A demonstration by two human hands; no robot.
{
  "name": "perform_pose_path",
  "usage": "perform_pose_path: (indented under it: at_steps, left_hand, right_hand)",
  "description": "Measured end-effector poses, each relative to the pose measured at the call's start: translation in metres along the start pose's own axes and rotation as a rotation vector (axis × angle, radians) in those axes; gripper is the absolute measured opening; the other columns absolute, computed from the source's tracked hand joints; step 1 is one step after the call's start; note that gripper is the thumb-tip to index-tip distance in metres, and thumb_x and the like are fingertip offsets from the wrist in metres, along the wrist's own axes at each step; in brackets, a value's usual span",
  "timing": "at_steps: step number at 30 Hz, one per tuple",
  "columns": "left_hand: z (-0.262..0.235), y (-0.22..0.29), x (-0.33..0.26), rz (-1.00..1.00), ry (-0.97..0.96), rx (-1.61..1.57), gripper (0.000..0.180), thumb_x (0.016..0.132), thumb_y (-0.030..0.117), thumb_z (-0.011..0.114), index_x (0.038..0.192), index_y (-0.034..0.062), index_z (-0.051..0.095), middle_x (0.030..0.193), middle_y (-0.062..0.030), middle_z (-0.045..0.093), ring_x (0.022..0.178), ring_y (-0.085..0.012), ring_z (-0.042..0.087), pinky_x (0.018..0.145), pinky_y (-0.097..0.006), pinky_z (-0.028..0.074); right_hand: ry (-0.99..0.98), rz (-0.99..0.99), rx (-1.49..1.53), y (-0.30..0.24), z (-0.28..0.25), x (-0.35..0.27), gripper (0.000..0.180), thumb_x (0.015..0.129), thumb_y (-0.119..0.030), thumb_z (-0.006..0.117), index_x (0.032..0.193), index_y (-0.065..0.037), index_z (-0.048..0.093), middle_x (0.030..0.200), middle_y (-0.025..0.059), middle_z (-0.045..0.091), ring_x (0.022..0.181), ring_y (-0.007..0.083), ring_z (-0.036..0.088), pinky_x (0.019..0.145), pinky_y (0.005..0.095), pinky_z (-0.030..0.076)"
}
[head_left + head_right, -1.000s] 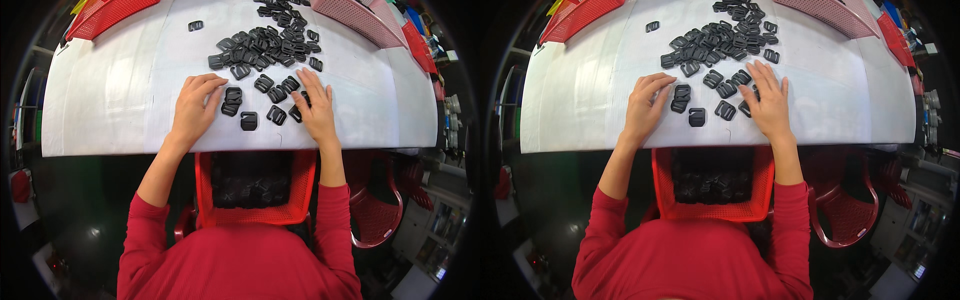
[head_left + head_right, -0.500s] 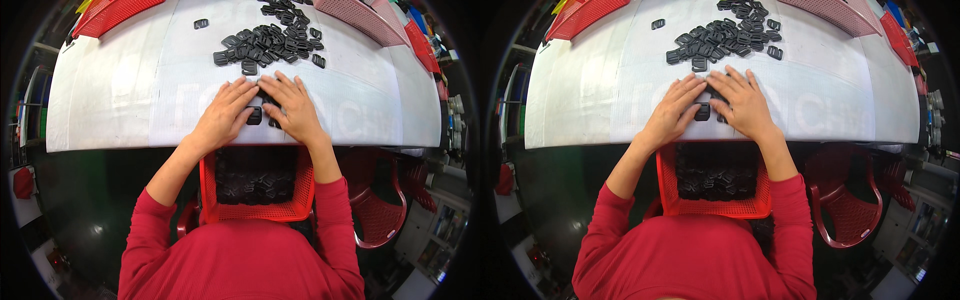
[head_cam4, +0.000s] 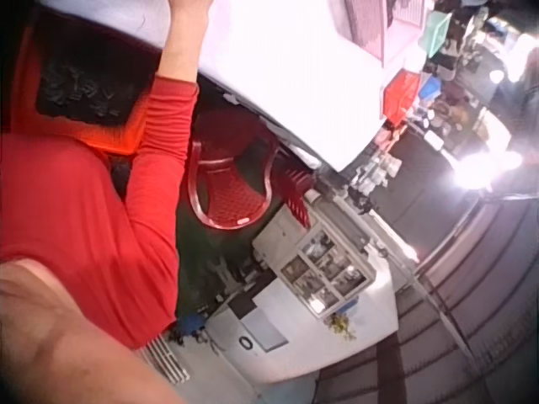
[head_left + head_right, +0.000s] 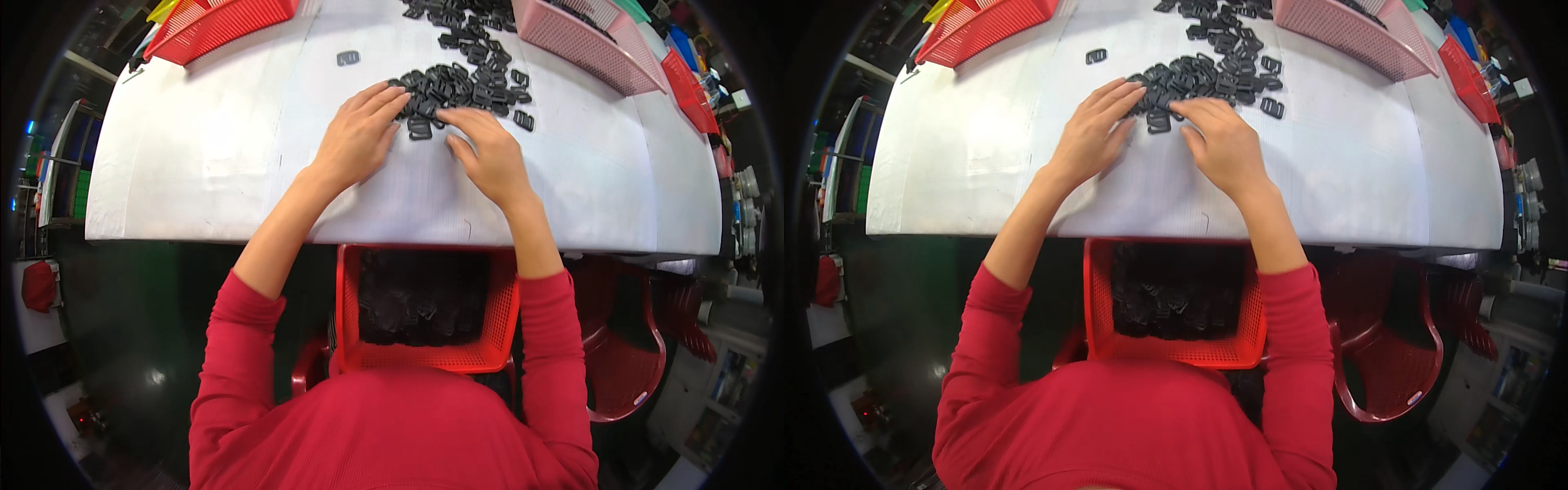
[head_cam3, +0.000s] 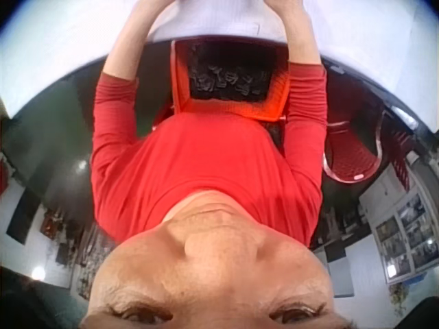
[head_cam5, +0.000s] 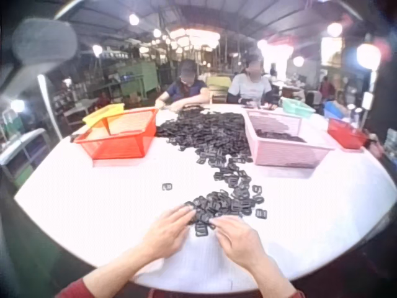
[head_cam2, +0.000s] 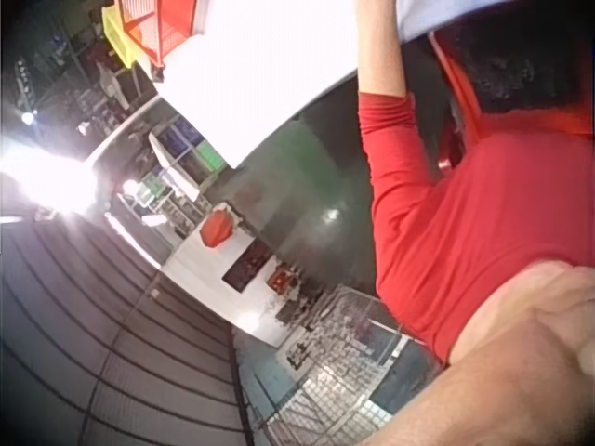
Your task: The person sorts small black plastic buckles on a white table, arranging them into neat rows and then transferring them into a red basket. They repeat this process, moving the basket and continuing to sort the buckles by hand.
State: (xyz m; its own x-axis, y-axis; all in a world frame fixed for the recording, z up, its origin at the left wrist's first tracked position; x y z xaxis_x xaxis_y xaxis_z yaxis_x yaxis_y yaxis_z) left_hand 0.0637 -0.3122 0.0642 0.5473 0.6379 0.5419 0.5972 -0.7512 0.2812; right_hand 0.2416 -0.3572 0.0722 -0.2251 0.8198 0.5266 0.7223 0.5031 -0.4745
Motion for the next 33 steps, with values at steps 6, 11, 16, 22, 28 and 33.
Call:
perform_pose_path:
  at_steps: [6,11,16,22,28,33]
  left_hand:
    - [0.023,0.004,-0.009,0.075,-0.031,0.167,0.029,0.084,0.008,0.063,0.113,0.0050,0.068,0.117,-0.0065,0.066,0.120,-0.0265,0.055,0.106,-0.045,0.038]
    - [0.003,0.026,-0.034,-0.201,-0.195,-0.206,0.025,0.086,0.009,0.065,0.110,0.0040,0.068,0.108,-0.0094,0.067,0.103,-0.0253,0.060,0.087,-0.038,0.047]
    - [-0.012,0.024,-0.048,-0.637,-0.410,-0.528,0.025,0.086,0.013,0.068,0.109,0.0046,0.069,0.096,-0.0114,0.067,0.085,-0.0269,0.060,0.076,-0.036,0.049]
    - [0.000,0.012,-0.015,-0.121,0.002,0.094,0.027,0.083,0.018,0.070,0.109,0.0088,0.070,0.110,-0.0021,0.067,0.095,-0.0230,0.058,0.081,-0.036,0.049]
    - [0.010,0.003,-0.014,-0.112,-0.074,0.066,0.021,0.084,0.020,0.068,0.104,0.0116,0.071,0.102,-0.0012,0.067,0.093,-0.0231,0.058,0.076,-0.036,0.046]
    - [0.002,0.003,-0.016,-0.404,-0.208,-0.130,0.026,0.084,0.018,0.070,0.108,0.0089,0.071,0.103,-0.0041,0.069,0.090,-0.0241,0.060,0.079,-0.034,0.049]
  right_hand:
    - [0.021,-0.127,-0.367,0.011,0.035,0.002,0.024,0.082,-0.010,0.067,0.106,-0.012,0.070,0.108,0.0026,0.069,0.108,0.0192,0.062,0.105,0.0486,0.039]
    - [-0.094,0.241,-0.032,-0.002,0.012,-0.032,0.018,0.081,-0.012,0.069,0.099,-0.012,0.074,0.094,0.0049,0.071,0.096,0.0184,0.064,0.099,0.0445,0.041]
    - [-0.250,0.517,0.075,0.006,-0.016,-0.037,0.017,0.080,-0.014,0.072,0.096,-0.011,0.076,0.094,0.0060,0.070,0.094,0.0232,0.062,0.089,0.0391,0.045]
    - [0.088,-0.024,-0.245,0.013,0.009,0.004,0.014,0.081,-0.013,0.068,0.093,-0.010,0.074,0.097,0.0005,0.070,0.099,0.0220,0.060,0.080,0.0377,0.043]
    - [-0.008,-0.071,-0.188,0.000,0.037,0.032,0.024,0.079,-0.004,0.063,0.099,-0.010,0.073,0.100,-0.0004,0.071,0.103,0.0210,0.059,0.087,0.0371,0.042]
    - [-0.003,-0.184,-0.323,0.012,0.050,0.033,0.031,0.075,-0.001,0.061,0.101,-0.011,0.073,0.105,0.0002,0.070,0.108,0.0200,0.058,0.091,0.0388,0.041]
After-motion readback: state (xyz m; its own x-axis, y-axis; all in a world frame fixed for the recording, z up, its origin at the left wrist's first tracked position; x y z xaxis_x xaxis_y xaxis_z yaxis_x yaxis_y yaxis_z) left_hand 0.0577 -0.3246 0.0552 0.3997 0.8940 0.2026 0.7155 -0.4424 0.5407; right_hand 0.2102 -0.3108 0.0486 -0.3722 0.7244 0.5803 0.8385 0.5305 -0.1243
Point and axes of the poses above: each hand's wrist, its own x-axis towards the middle knuckle, its own z-axis out of the palm, y = z × x, the point moved 5 cm from there along x, towards the middle knuckle
